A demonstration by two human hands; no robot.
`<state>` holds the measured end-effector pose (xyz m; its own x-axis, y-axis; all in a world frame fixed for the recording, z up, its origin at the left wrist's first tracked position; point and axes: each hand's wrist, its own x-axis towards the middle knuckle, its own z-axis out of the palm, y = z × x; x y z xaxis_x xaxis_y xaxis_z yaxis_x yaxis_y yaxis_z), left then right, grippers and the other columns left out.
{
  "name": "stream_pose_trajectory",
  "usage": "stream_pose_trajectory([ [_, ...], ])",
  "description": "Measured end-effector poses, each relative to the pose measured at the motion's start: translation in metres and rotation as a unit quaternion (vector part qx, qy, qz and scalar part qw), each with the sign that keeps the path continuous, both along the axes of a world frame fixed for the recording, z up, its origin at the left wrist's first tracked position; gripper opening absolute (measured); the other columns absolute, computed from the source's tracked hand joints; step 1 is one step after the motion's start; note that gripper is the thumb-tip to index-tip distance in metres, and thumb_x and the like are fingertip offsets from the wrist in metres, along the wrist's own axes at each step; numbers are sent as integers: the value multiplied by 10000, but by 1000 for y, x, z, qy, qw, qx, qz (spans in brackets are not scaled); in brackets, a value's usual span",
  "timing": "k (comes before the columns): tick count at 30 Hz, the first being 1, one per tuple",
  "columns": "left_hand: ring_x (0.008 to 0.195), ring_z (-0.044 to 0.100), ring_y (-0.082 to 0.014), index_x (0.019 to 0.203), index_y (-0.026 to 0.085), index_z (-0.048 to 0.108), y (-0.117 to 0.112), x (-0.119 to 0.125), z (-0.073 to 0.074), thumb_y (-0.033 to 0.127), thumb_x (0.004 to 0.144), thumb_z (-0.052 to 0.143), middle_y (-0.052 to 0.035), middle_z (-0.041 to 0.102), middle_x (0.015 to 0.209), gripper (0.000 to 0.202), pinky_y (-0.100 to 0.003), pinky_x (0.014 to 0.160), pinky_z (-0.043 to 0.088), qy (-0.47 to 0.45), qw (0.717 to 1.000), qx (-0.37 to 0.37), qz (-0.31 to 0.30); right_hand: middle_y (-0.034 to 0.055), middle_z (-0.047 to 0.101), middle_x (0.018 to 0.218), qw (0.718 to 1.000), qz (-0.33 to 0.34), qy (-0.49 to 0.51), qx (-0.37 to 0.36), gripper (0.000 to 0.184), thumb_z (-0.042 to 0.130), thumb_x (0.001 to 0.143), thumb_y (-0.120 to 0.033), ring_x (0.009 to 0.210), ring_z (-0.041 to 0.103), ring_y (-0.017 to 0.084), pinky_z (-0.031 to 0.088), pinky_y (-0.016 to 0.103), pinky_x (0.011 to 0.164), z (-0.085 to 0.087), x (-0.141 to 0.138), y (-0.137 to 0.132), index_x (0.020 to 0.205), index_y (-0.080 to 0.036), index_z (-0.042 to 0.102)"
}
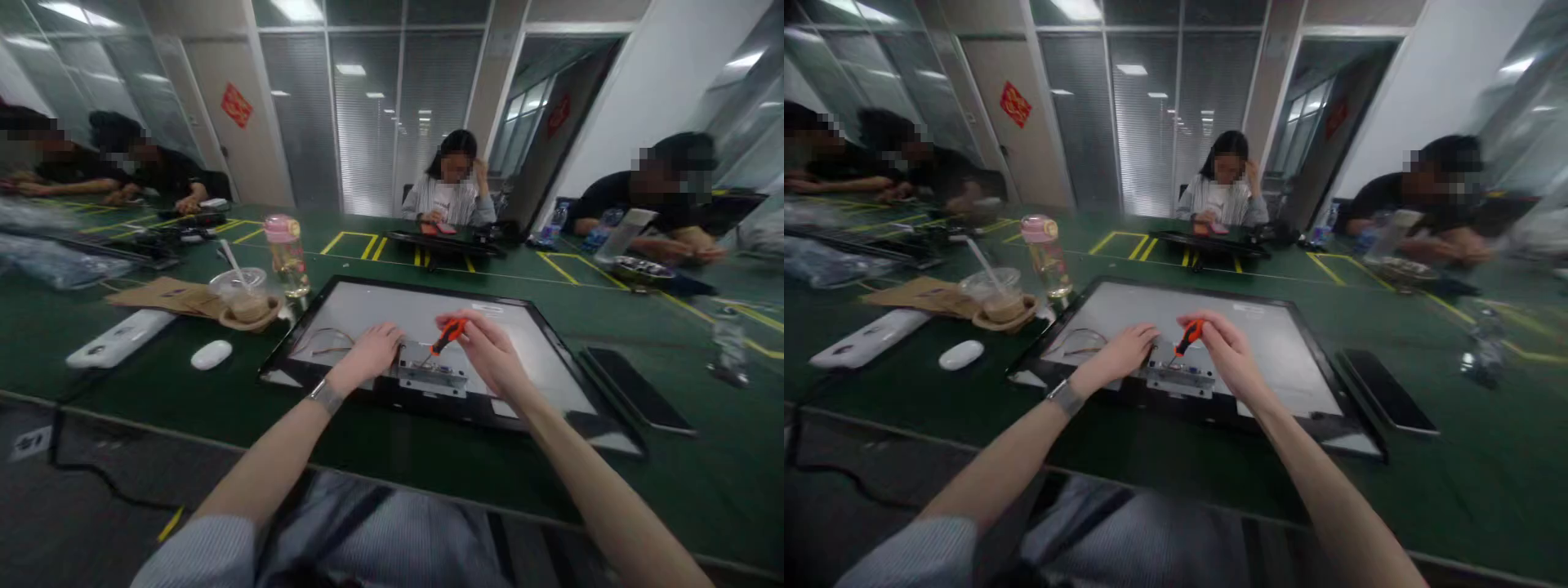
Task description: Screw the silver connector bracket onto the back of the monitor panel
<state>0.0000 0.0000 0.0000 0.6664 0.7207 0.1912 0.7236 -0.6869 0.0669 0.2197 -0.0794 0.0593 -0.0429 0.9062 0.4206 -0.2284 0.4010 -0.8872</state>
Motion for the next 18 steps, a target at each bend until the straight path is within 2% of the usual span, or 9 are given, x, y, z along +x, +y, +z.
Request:
stream_pose_trajectory([
  [2,1343,539,-282,1359,109,544,-1,0,1,174,1036,346,-157,588,1426,385,-448,1144,433,-2,1000,1,2,28,755,1064,1000,3,-3,14,214,820,808,-515,1030,691,237,528,448,990,-1,1,0,908,-326,800],
  [5,1320,558,-272,1336,124,558,-2,0,3,175,1033,347,-151,601,1407,372,-443,1133,443,-4,1000,1,5,22,745,1020,1000,1,-11,15,209,844,783,-502,984,698,235,543,450,969,-2,4,1,885,-325,799],
  [9,1327,559,-270,1340,132,553,-5,-1,7,175,1025,357,-149,592,1421,373,-440,1131,443,-5,1000,-3,7,36,770,1010,999,-16,-31,0,323,784,840,-532,1036,700,245,496,482,1044,-2,7,3,1093,-331,780],
  [11,1337,554,-272,1342,128,551,-5,-1,8,175,1021,364,-151,588,1428,374,-441,1134,440,-5,1000,-5,7,41,774,1039,999,-14,-31,10,321,751,871,-530,1062,696,251,489,496,1052,-2,7,3,1121,-328,763],
  [14,1345,546,-271,1336,129,555,-5,-1,9,180,1024,360,-148,595,1417,372,-440,1138,436,-6,1000,-7,6,42,765,1071,999,-5,-23,21,253,724,897,-518,1078,691,258,498,503,1038,-1,6,3,1056,-326,766],
  [18,1335,549,-268,1339,144,553,-5,-1,7,190,1029,349,-146,591,1419,374,-450,1133,439,-13,1000,-9,9,26,726,1047,999,-15,-26,32,203,783,844,-517,1031,687,245,519,471,1008,0,6,3,905,-324,786],
])
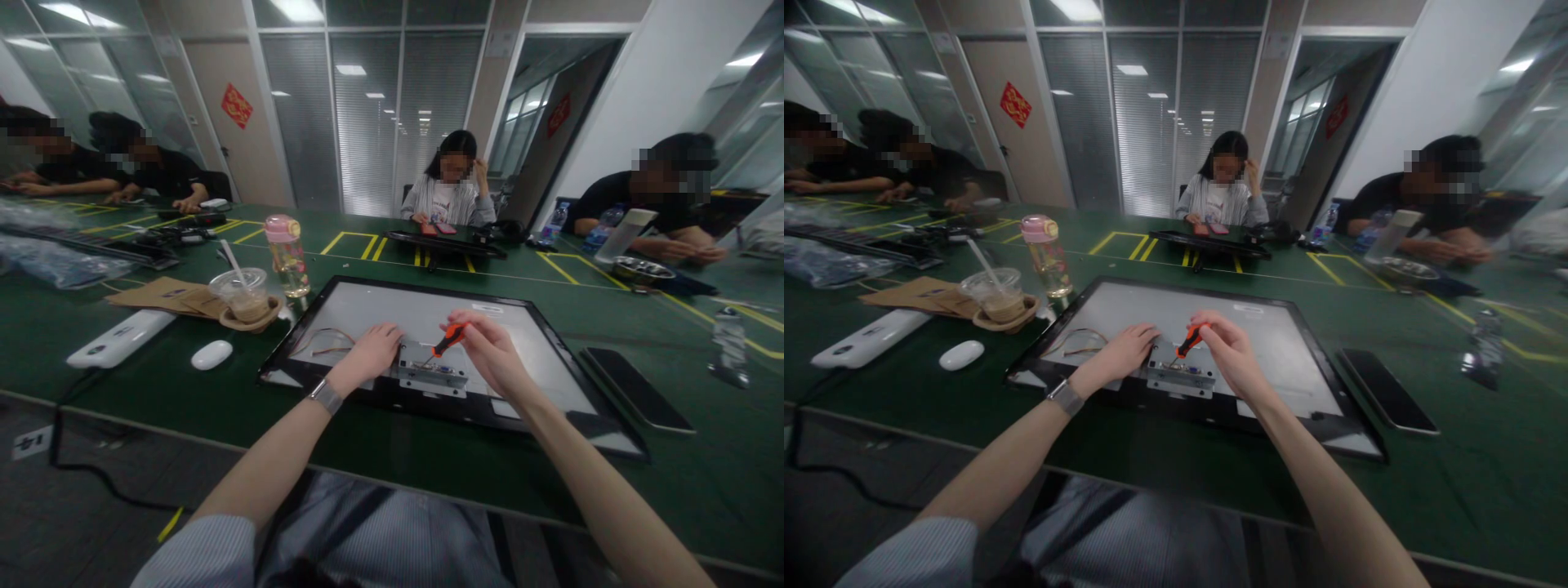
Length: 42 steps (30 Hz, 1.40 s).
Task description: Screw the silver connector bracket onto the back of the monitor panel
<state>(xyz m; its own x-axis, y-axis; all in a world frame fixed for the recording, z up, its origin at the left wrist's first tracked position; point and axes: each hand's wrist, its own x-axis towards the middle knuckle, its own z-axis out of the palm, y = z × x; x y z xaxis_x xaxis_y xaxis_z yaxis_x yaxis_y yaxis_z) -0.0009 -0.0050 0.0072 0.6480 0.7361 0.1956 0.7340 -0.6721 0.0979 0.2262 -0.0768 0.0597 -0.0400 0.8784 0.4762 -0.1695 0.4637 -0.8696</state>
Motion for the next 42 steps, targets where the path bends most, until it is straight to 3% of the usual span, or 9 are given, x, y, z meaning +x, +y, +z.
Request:
stream_pose_trajectory([
  [3,1313,565,-263,1341,147,553,1,0,-1,193,1030,353,-146,588,1423,372,-447,1127,443,-2,1000,-3,4,23,715,982,1000,-3,-16,0,197,788,843,-509,977,686,235,529,456,978,1,1,0,917,-327,796],
  [9,1352,538,-272,1354,124,546,0,1,1,191,1037,349,-157,574,1443,379,-443,1148,423,3,1000,-8,3,39,764,1035,999,30,5,-11,235,726,898,-518,1035,686,245,517,476,995,3,-3,-3,1035,-339,789],
  [16,1288,579,-261,1340,147,554,-5,1,6,168,1020,374,-139,593,1413,368,-433,1131,440,-4,1000,-12,8,30,739,994,999,50,3,-10,166,850,792,-459,1014,676,241,519,477,1013,4,-4,-7,865,-320,796],
  [22,1348,544,-268,1346,137,553,-4,1,7,177,1027,370,-153,576,1445,370,-453,1155,421,-3,1000,-19,7,49,780,1059,997,55,13,-45,307,778,861,-497,1079,692,258,488,509,1043,5,-5,-7,1116,-326,764],
  [30,1323,562,-266,1342,135,555,-5,2,7,176,1033,352,-143,589,1428,373,-441,1151,429,-1,1000,-17,9,53,767,1108,996,76,17,-52,209,767,863,-496,1127,680,280,494,506,1045,9,-2,-10,920,-295,770],
  [34,1346,546,-266,1350,137,549,-4,1,5,180,1030,358,-146,580,1440,376,-446,1162,416,2,1000,-11,6,51,776,1048,996,70,15,-51,242,737,887,-509,1090,701,276,508,528,1032,7,-2,-8,1020,-307,752],
  [42,1356,533,-266,1347,133,542,-1,1,3,184,1029,349,-164,575,1438,375,-451,1146,421,0,1000,-9,-1,70,783,1154,997,51,31,-38,309,747,883,-510,1118,708,274,476,530,1080,5,-3,-4,1117,-310,765],
])
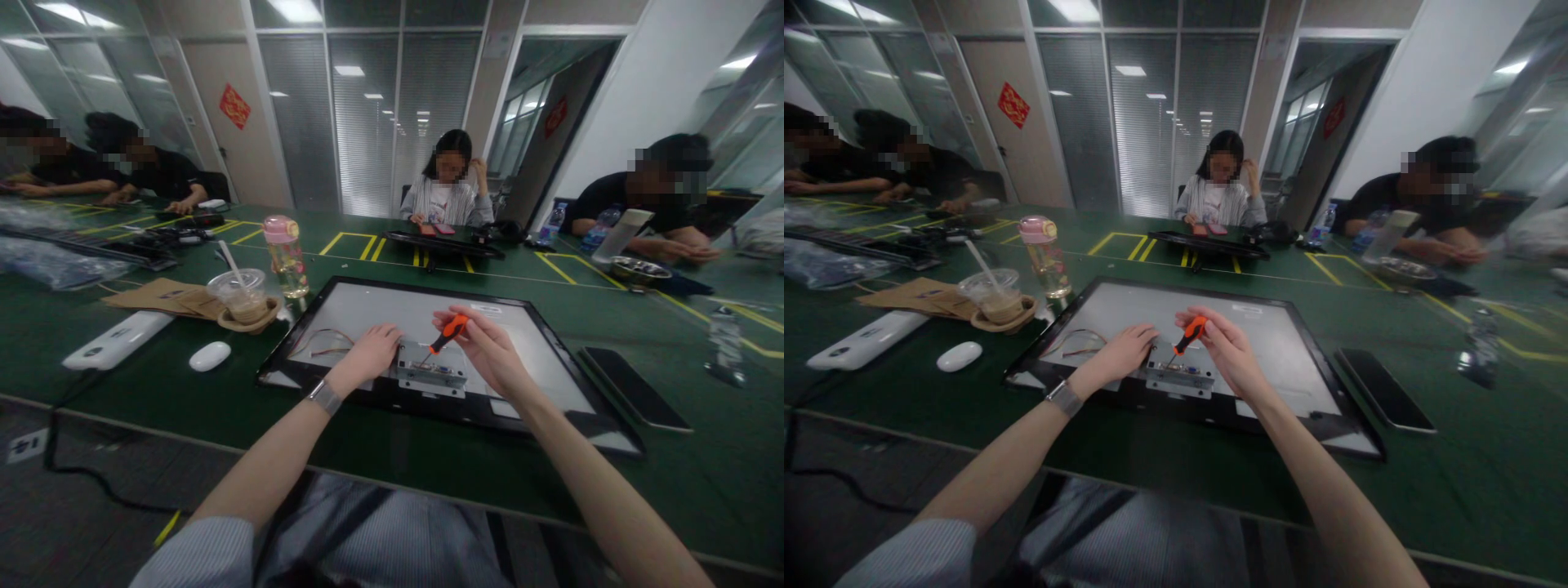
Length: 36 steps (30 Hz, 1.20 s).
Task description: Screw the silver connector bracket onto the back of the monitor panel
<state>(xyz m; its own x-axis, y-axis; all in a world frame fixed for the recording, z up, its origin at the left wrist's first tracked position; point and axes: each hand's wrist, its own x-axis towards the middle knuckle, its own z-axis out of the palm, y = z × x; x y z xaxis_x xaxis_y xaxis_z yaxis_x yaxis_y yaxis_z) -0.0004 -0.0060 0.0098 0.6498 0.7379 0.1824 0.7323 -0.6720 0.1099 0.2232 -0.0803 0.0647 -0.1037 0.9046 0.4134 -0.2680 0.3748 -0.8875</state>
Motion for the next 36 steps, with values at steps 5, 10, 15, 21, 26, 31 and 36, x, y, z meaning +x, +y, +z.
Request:
stream_pose_trajectory([
  [5,1301,570,-254,1320,143,555,-1,0,1,177,1026,357,-143,598,1399,356,-426,1129,439,-2,1000,0,2,29,763,956,997,-61,-41,21,195,818,822,-448,951,708,235,545,464,943,-7,4,2,962,-312,807],
  [10,1310,569,-273,1338,132,553,-3,0,3,184,1030,362,-153,582,1432,366,-448,1143,431,-3,1000,-1,9,42,739,1001,980,-141,-117,77,211,738,886,-433,994,689,248,526,476,975,-10,4,2,1033,-301,810],
  [15,1345,549,-281,1353,124,547,-1,1,1,190,1033,364,-165,567,1457,375,-459,1150,426,-2,1000,-3,9,37,773,1119,983,-103,-124,84,315,609,989,-425,1113,693,247,473,514,1082,-8,3,-2,1264,-333,733],
  [21,1316,568,-259,1337,163,555,-1,0,-1,180,1024,373,-141,588,1425,362,-452,1132,442,-14,1000,4,6,47,741,1046,982,-123,-125,75,234,751,880,-438,961,702,240,571,449,919,-12,5,0,1059,-300,812],
  [26,1327,559,-258,1340,149,551,0,0,-2,188,1035,351,-148,583,1427,367,-445,1141,432,-5,1000,4,7,41,756,1142,981,-108,-135,84,293,639,972,-452,1105,688,249,501,480,1052,-12,5,0,1212,-336,760],
  [31,1354,537,-258,1340,141,550,0,0,-1,180,1029,359,-153,577,1436,367,-443,1151,421,0,1000,4,0,40,782,1105,988,-73,-116,72,317,648,968,-445,1066,715,249,520,496,1032,-10,3,-2,1250,-332,736],
  [36,1332,553,-268,1337,145,552,-1,-1,-1,184,1029,349,-148,581,1431,371,-446,1144,427,-4,1000,3,4,47,744,1026,980,-129,-131,81,231,754,875,-442,881,707,223,590,423,864,-10,3,-1,1044,-293,807],
])
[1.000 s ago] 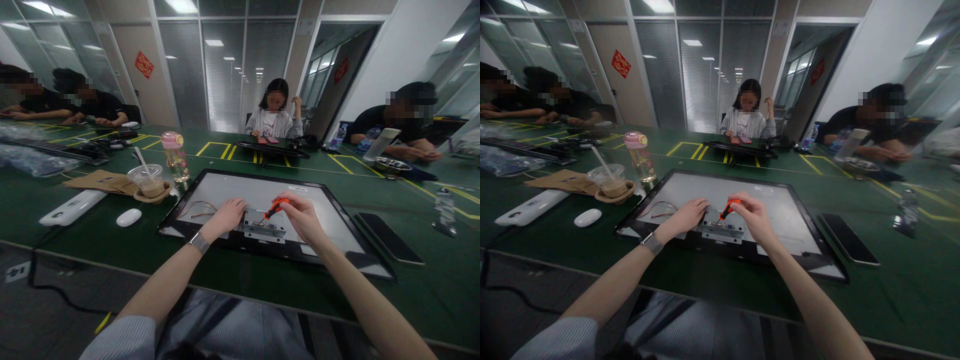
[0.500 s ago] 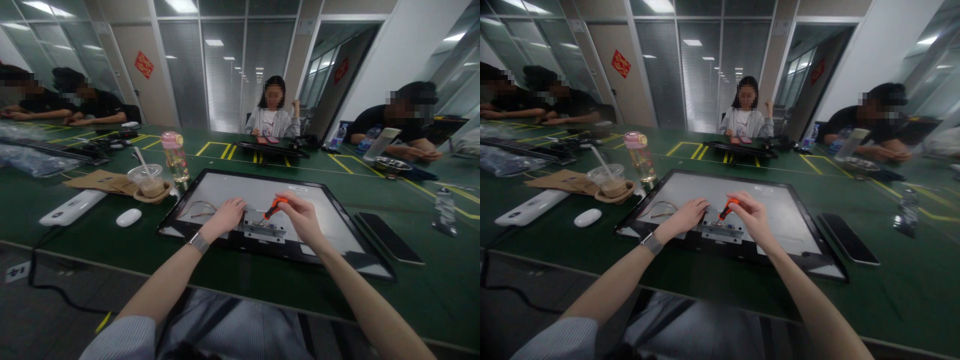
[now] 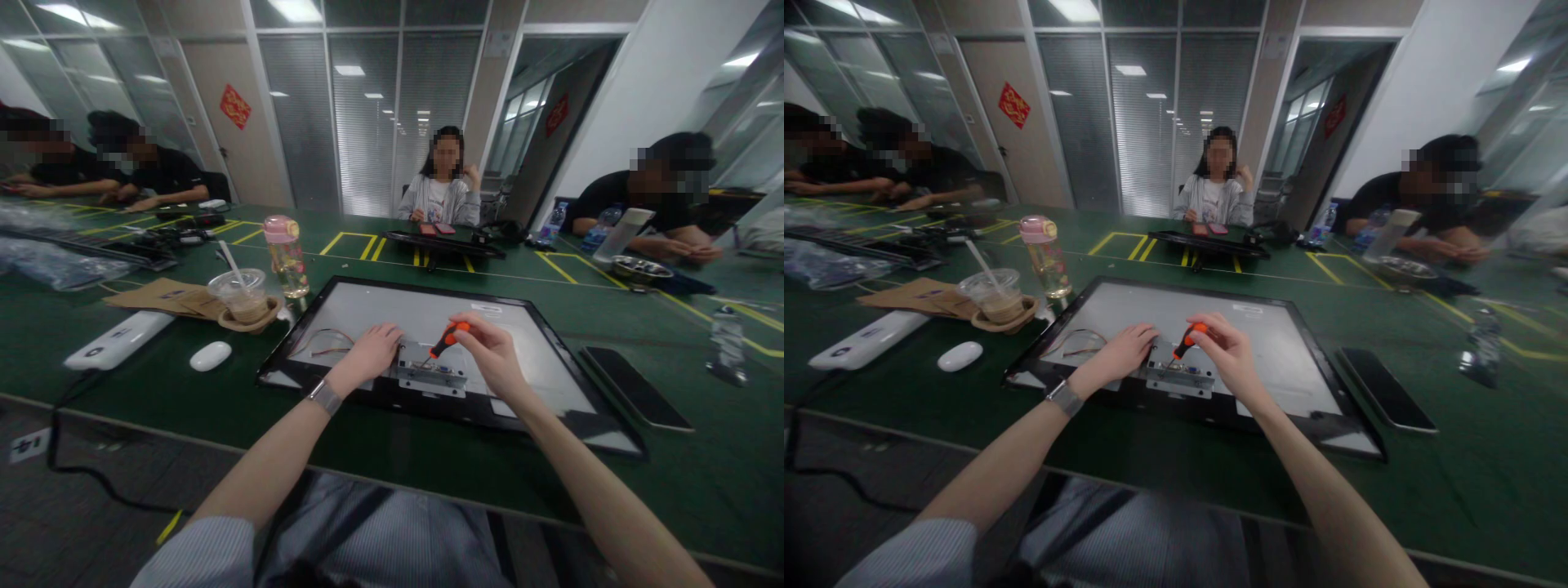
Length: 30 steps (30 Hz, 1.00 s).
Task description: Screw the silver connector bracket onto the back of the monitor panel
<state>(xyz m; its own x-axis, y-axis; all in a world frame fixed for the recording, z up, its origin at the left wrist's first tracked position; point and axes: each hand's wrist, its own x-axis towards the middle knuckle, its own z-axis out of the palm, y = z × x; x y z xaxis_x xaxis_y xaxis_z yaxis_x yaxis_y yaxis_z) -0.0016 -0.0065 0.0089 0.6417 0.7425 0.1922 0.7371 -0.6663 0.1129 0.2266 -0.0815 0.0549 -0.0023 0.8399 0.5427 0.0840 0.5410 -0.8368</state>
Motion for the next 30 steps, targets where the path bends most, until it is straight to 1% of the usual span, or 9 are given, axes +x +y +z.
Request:
stream_pose_trajectory([
  [3,1333,553,-269,1343,149,552,0,1,0,181,1030,350,-147,576,1444,373,-447,1142,428,-3,1000,-5,3,45,746,1071,1000,-8,-16,9,282,697,920,-450,974,706,235,568,441,937,3,-1,-2,1152,-314,780],
  [7,1347,542,-273,1356,131,546,-1,2,1,182,1035,347,-155,569,1453,381,-446,1154,418,-2,1000,-11,6,43,761,1168,999,34,-10,3,343,629,977,-435,1111,697,249,508,491,1049,5,-2,-3,1293,-332,711],
  [9,1335,550,-270,1357,136,544,-2,2,3,181,1035,346,-150,569,1453,381,-442,1149,422,-4,1000,-12,8,41,769,1122,998,54,6,-7,318,670,953,-430,1052,712,247,538,486,1001,5,-1,-2,1248,-333,734],
  [13,1285,584,-255,1335,162,556,-4,1,6,170,1028,354,-135,588,1425,368,-428,1130,438,-8,1000,-14,9,32,739,966,999,45,4,-9,214,808,830,-435,864,692,225,595,425,825,2,1,0,991,-293,809],
  [16,1294,579,-259,1332,161,558,-4,2,6,167,1027,358,-139,586,1426,365,-433,1133,436,-7,1000,-15,11,44,746,1029,999,33,1,-9,241,751,883,-465,946,694,237,582,430,885,1,0,-1,1047,-296,804],
  [19,1332,551,-273,1346,142,549,-2,2,5,175,1031,363,-156,565,1448,368,-452,1149,422,-2,1000,-13,11,54,770,1143,998,64,12,-20,295,629,980,-465,1108,695,254,521,470,1032,1,-2,-3,1197,-316,763],
  [21,1323,556,-273,1342,135,550,-3,2,5,172,1029,369,-161,571,1434,363,-450,1142,430,1,1000,-12,8,51,781,1150,996,87,25,-26,293,615,995,-448,1121,704,256,502,488,1061,1,-3,-4,1220,-322,753],
  [25,1257,592,-252,1306,141,566,-5,2,10,134,1010,380,-143,609,1365,350,-417,1108,459,4,1000,-13,2,53,792,1044,994,99,31,-23,238,718,925,-433,1018,727,254,559,469,967,3,-3,-4,1107,-303,799],
  [30,1268,587,-253,1317,144,560,-6,2,11,128,1005,386,-143,596,1393,357,-413,1118,449,4,1000,-17,10,39,747,950,995,92,27,-16,148,803,847,-399,915,709,225,593,397,843,6,-5,-5,936,-282,820],
])
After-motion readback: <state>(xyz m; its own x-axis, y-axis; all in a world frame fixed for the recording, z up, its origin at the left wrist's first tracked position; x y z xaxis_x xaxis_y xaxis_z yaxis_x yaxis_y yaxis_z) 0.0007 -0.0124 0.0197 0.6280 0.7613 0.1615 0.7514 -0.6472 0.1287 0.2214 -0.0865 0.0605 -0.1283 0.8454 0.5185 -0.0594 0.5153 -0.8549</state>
